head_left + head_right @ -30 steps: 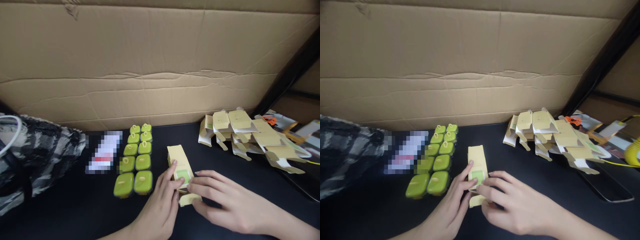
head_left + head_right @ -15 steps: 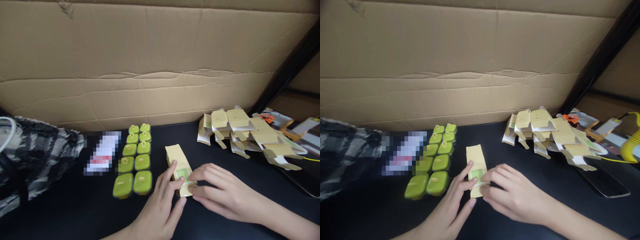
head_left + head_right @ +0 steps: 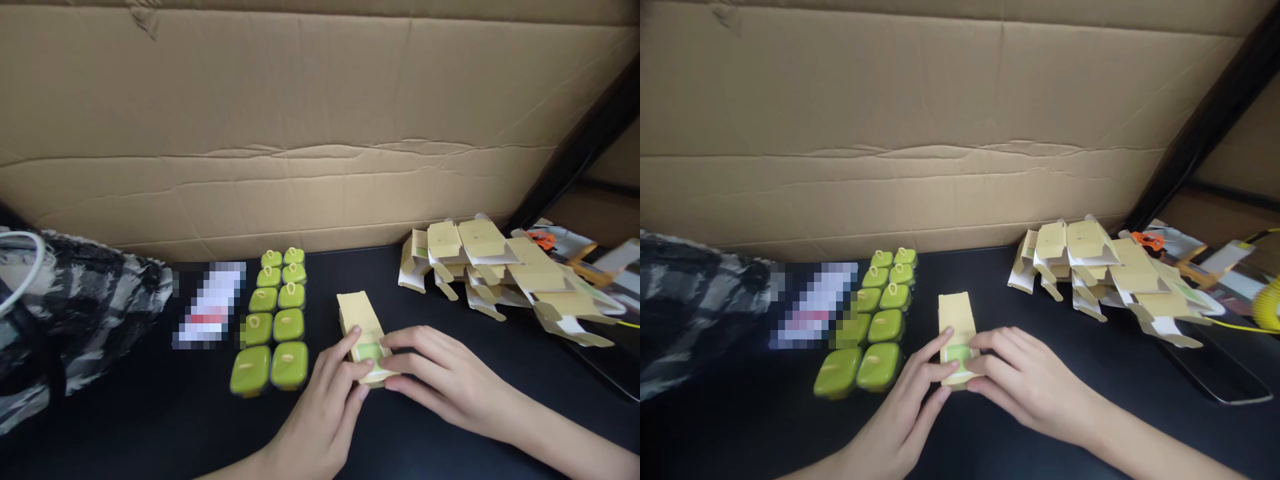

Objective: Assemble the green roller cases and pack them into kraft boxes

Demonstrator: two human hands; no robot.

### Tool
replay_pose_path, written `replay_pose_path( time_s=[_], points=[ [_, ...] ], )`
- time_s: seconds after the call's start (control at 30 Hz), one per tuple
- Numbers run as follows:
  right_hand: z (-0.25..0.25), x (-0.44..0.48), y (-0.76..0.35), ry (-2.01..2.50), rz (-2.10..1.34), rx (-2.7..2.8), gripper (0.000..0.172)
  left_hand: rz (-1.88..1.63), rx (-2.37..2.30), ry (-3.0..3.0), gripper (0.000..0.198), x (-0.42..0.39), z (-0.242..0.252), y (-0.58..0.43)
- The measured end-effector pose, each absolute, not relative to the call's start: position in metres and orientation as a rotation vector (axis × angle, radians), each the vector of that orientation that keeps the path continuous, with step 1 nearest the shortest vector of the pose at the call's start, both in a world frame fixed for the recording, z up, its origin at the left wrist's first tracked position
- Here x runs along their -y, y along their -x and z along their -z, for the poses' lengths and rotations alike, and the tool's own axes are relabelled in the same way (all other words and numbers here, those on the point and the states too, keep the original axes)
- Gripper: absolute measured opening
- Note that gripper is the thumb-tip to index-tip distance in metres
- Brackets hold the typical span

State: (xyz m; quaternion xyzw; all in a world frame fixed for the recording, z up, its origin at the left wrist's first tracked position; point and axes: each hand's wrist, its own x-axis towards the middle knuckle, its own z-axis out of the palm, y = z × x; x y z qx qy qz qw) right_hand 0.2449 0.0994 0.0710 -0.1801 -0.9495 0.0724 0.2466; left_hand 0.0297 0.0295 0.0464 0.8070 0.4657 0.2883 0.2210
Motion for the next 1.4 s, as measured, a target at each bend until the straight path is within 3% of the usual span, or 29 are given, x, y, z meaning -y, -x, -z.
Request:
replay_pose_path(
  time_s=[0.2,0.37,0.63,0.73,0.83,0.97,1.2,1.4],
  points=[
    [-0.068,-0.100,-0.242,0.457,-0.108,2.606,0.013,-0.844,-1.290,-2.313,0.034,-0.029,-0.042,-0.030],
    [-0.072,-0.124,-0.233,0.576,0.097,2.587,0.015,-0.937,-1.280,-2.636,0.065,-0.026,-0.029,-0.032],
    [-0.080,-0.176,-0.203,0.717,0.244,2.553,0.011,-0.716,-1.318,-2.628,0.079,-0.029,-0.018,-0.029],
    [-0.088,-0.183,-0.216,0.804,0.352,2.483,0.024,-0.678,-1.333,-2.609,0.080,-0.031,-0.016,-0.028],
    [-0.102,-0.188,-0.255,1.000,0.510,2.320,0.022,-0.625,-1.354,-2.621,0.071,-0.033,-0.021,-0.030],
    [-0.116,-0.197,-0.316,1.355,0.686,2.042,0.034,-0.569,-1.347,-2.613,0.059,-0.032,-0.032,-0.034],
    [-0.111,-0.198,-0.348,1.584,0.708,1.981,0.037,-0.607,-1.341,-2.569,0.053,-0.028,-0.039,-0.034],
    [-0.126,-0.159,-0.329,1.393,0.791,1.912,0.026,-0.804,-1.281,-2.527,0.077,-0.026,-0.030,-0.032]
  ],
)
